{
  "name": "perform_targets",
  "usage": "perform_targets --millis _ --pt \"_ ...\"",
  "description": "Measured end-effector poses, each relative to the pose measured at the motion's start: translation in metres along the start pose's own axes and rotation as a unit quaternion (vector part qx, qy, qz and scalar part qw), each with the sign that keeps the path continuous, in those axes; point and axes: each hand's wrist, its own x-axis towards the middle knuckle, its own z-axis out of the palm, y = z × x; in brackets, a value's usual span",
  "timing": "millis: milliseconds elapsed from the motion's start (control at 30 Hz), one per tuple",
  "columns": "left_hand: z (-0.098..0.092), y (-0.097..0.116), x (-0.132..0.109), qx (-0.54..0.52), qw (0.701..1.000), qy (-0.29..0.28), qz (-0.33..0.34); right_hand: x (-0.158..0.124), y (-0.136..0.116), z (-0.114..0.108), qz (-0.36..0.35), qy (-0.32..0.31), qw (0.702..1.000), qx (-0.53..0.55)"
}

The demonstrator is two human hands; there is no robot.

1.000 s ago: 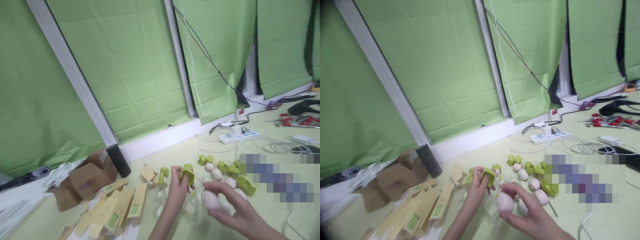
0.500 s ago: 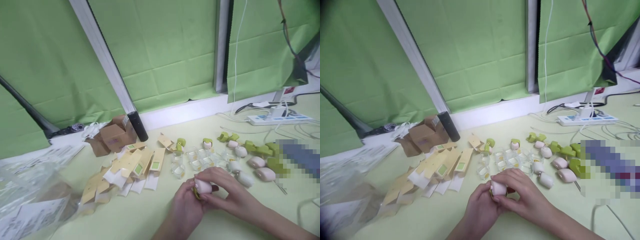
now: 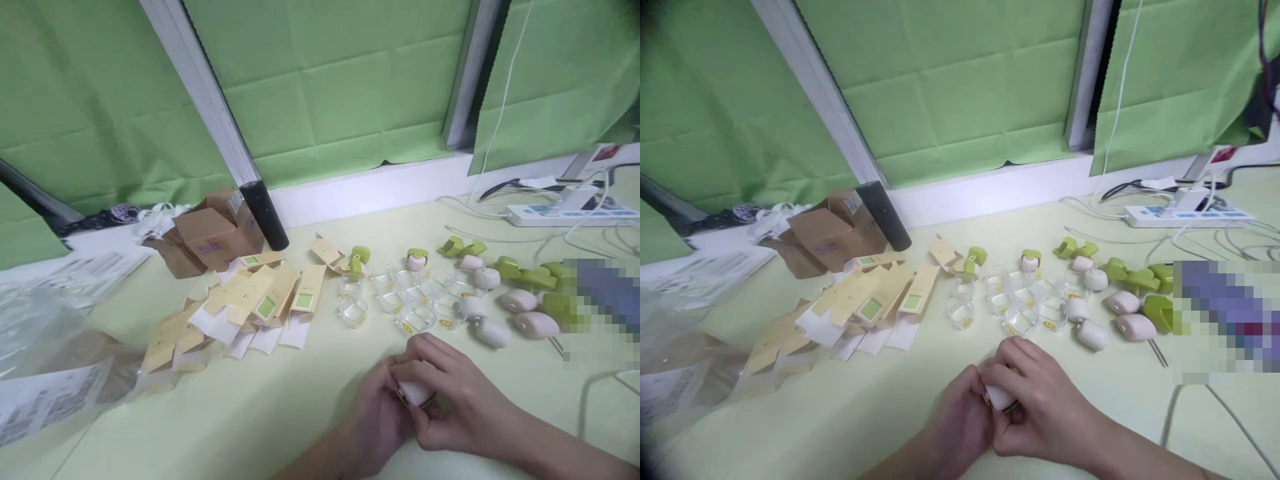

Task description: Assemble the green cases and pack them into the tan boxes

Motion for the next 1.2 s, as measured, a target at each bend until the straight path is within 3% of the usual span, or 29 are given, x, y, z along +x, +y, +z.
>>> perform_targets --millis 167,300,533,733,1000,1200 --pt "0.003 0.003 -0.002 0.014 1.000 0.004 -0.022 -0.002 0.003 -0.004 0.008 -0.031 0.999 -0.002" --pt "-0.002 0.001 -0.001 -0.021 1.000 -0.003 -0.004 -0.003 0.006 -0.004 0.014 -0.056 0.998 0.030" --pt "-0.001 0.000 0.000 -0.002 1.000 0.016 0.008 -0.001 0.001 -0.007 0.041 -0.056 0.997 0.032" --pt "0.002 0.010 -0.010 0.121 0.990 -0.039 0.053 0.001 0.008 -0.026 0.039 -0.071 0.985 0.154" --pt "0.005 0.012 -0.017 0.259 0.964 0.000 0.060 0.001 0.019 -0.043 0.012 -0.114 0.979 0.171" --pt "0.007 0.012 -0.020 0.290 0.955 0.026 0.058 0.002 0.022 -0.040 -0.008 -0.091 0.983 0.162"
